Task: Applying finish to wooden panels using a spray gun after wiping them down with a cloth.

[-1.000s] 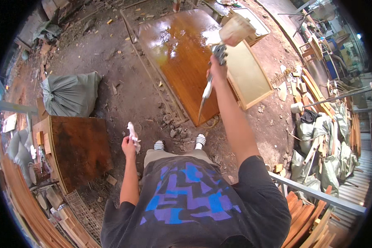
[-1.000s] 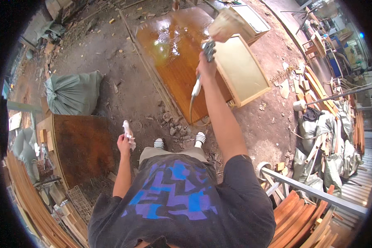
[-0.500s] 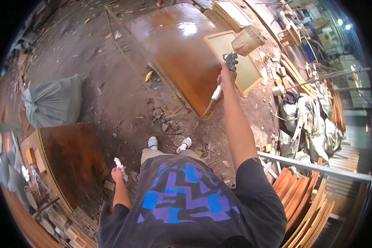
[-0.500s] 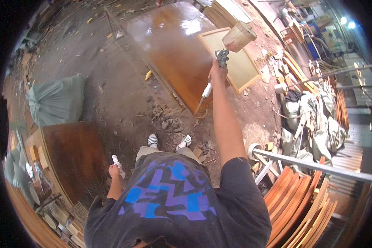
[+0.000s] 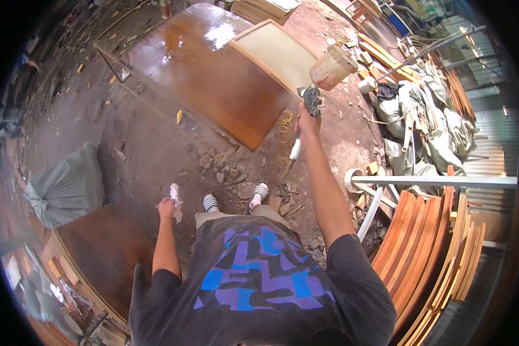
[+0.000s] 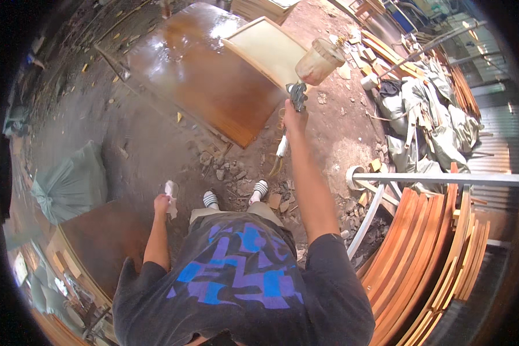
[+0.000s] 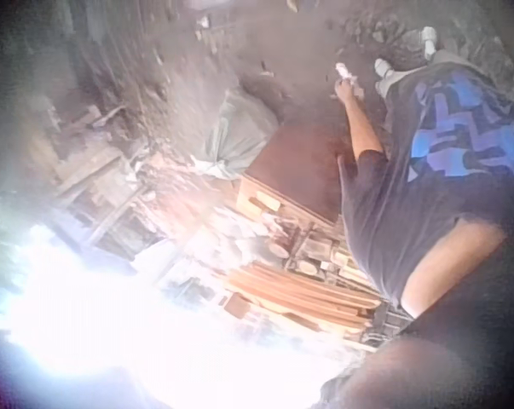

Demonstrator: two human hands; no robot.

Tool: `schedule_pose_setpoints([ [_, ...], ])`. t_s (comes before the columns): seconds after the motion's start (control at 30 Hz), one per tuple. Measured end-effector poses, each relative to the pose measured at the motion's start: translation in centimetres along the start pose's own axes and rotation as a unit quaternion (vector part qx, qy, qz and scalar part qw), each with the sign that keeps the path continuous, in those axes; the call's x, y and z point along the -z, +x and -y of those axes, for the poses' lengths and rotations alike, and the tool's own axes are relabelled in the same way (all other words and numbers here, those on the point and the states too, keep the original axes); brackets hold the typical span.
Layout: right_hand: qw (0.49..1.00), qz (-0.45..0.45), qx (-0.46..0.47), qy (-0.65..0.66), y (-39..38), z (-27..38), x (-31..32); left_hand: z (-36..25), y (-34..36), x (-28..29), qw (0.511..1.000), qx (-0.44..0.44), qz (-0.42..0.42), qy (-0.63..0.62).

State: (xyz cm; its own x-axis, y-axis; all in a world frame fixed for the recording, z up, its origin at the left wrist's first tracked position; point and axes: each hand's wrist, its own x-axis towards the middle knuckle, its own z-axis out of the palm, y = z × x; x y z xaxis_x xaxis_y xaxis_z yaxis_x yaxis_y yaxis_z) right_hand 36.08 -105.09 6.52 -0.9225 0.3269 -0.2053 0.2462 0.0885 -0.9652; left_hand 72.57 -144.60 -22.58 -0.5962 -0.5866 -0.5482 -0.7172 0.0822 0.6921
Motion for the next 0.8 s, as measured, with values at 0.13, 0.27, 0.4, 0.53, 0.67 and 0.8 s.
schedule_pose_setpoints([
  [0.13,0.999,-0.003,-0.029,-0.034,0.4,-0.6,6.1,-5.4,-0.9,-5.4,0.960,0.047,0.259,-0.098],
  [0.27,0.999,0.002,-0.051,-0.004,2.4,-2.7,13.7,-19.6,-7.4,-12.5,0.890,-0.027,0.414,-0.187],
  [0.4,0.995,0.060,-0.067,-0.050,5.6,-4.6,23.3,-32.0,-13.3,-26.1,0.877,-0.087,0.418,-0.218],
  [0.53,0.981,0.127,-0.110,-0.101,9.6,-3.3,32.0,-41.8,-18.1,-40.1,0.871,-0.038,0.380,-0.310],
  [0.67,0.951,0.285,0.008,-0.122,16.4,-3.8,37.9,-48.7,-20.8,-51.9,0.870,-0.023,0.290,-0.398],
  [0.8,0.915,0.335,0.162,-0.158,22.1,0.1,38.3,-53.8,-21.8,-58.6,0.867,-0.100,0.197,-0.447],
])
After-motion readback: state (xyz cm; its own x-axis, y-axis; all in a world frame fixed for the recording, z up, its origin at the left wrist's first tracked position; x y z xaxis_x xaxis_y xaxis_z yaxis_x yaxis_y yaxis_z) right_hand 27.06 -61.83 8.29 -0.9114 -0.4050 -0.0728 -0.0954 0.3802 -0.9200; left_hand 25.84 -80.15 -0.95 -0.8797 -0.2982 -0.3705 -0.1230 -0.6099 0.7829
